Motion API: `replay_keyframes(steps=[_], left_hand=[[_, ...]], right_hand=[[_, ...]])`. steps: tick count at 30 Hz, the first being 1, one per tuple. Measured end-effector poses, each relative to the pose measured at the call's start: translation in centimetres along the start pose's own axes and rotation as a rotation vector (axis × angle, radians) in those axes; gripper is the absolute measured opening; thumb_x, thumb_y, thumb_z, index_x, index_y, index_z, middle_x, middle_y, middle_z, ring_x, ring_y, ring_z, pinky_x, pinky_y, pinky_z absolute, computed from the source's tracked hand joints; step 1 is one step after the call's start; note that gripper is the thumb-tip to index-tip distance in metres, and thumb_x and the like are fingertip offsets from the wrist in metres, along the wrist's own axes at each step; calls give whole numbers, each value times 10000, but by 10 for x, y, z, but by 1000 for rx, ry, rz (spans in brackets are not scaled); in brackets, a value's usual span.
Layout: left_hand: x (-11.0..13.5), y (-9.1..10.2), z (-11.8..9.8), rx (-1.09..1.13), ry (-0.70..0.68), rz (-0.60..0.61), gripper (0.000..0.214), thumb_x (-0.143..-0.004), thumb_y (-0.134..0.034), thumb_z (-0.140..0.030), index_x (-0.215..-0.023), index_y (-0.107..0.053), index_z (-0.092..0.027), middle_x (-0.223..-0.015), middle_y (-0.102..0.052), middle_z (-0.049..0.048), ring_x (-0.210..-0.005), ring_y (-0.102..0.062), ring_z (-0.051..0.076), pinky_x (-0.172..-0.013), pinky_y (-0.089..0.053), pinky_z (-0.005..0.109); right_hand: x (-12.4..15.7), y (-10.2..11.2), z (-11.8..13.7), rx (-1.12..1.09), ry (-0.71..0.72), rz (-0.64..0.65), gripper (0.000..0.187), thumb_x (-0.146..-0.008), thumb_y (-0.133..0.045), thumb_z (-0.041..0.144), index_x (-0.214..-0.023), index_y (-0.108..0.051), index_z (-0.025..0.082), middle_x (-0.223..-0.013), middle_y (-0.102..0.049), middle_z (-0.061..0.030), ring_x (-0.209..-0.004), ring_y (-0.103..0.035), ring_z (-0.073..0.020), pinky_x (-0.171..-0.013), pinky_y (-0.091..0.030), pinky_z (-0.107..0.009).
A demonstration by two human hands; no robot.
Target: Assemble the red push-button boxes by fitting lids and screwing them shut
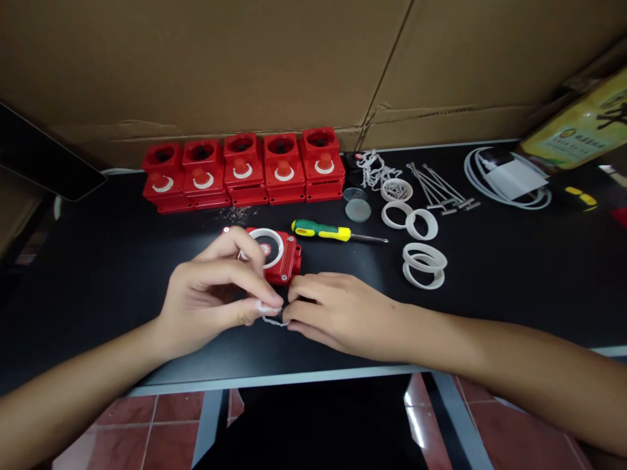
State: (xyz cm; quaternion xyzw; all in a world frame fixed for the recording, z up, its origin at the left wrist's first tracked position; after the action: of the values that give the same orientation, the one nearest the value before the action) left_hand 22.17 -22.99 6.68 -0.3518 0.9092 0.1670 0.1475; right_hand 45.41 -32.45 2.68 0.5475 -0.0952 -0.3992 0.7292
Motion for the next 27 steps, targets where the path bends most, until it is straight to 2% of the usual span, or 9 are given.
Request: replay_keyframes(steps=[2,4,8,11,13,16,18,21,27], left_hand=[[0,0,-1,2,-6,-8,55,-981,-987,-290,-967,-939,-267,-860,-689,10,-617,-668,94,-526,-601,187],[0,0,-2,45,7,28,32,-1022,-947,-290,-1014,-934,-262,-863,-707,7,-595,-695,97,-532,-621,195],[-1,-3,-4,-14,-21,88,87,-1074,-889,-283,-1018,-898,-217,-891,-814,35,-712,-822,149,-679,-713,224],[-3,-4,-4,-72,-37,104,38,-1086,-866,-210,-1054,-886,-206,-947,-858,40,-756,-850,145,-776,-730,227],[-4,-5,-6,-83,-39,120,95,-1121,-802,-172,-1098,-885,-213,-1004,-869,47,-772,-859,144,-790,-733,232],[-5,-4,-9,-100,-51,170,180,-1178,-707,-236,-1139,-881,-213,-1041,-886,78,-847,-869,171,-805,-733,249],[-5,-4,-10,-125,-65,181,186,-1179,-707,-267,-1139,-878,-207,-1034,-896,86,-899,-868,181,-841,-727,252],[-4,-5,-8,-160,-67,156,98,-1123,-782,-183,-1101,-871,-216,-1004,-898,62,-879,-860,164,-831,-709,229],[5,-10,0,-103,-6,141,66,-1072,-840,-132,-1082,-816,-192,-898,-868,51,-778,-847,163,-760,-694,224]], right_hand=[[0,3,-1,15,0,3,224,-1173,-616,207,-1046,-793,157,-1053,-800,-94,-870,-763,-231,-822,-654,-395],[1,10,-4,-16,-28,-9,194,-1154,-624,197,-1075,-791,138,-1059,-797,-110,-867,-758,-243,-820,-650,-410],[2,31,-11,-341,-167,-118,173,-1148,-657,202,-1273,-761,142,-1124,-798,-85,-896,-752,-180,-819,-635,-323],[1,40,-13,-563,-239,-212,141,-1137,-701,215,-1258,-761,176,-1055,-793,-29,-805,-706,-116,-708,-580,-242],[0,41,-13,-651,-271,-228,138,-1124,-719,213,-1253,-760,183,-1045,-804,-21,-801,-705,-108,-674,-563,-228],[-1,39,-11,-745,-282,-240,160,-1099,-753,207,-1258,-753,181,-1046,-815,-21,-789,-709,-100,-664,-578,-218],[-1,37,-9,-753,-245,-271,163,-1075,-794,192,-1234,-759,179,-1029,-809,-14,-763,-697,-91,-649,-585,-206],[-1,34,-8,-675,-158,-346,170,-1059,-832,158,-1219,-776,168,-1028,-806,-22,-758,-685,-90,-678,-607,-217],[-1,30,-3,-526,-21,-383,139,-1099,-815,160,-1232,-785,181,-1110,-849,-80,-946,-786,-147,-850,-664,-277]])
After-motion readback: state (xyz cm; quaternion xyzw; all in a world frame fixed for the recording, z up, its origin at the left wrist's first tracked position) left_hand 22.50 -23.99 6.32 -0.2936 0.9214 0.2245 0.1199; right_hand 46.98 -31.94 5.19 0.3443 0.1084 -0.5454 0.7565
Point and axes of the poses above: each hand's wrist, its own x-axis away from the middle knuckle, its own y-axis out of the back of the hand, z = x × y, the point moved 1 cm from there along -x, towards the middle knuckle
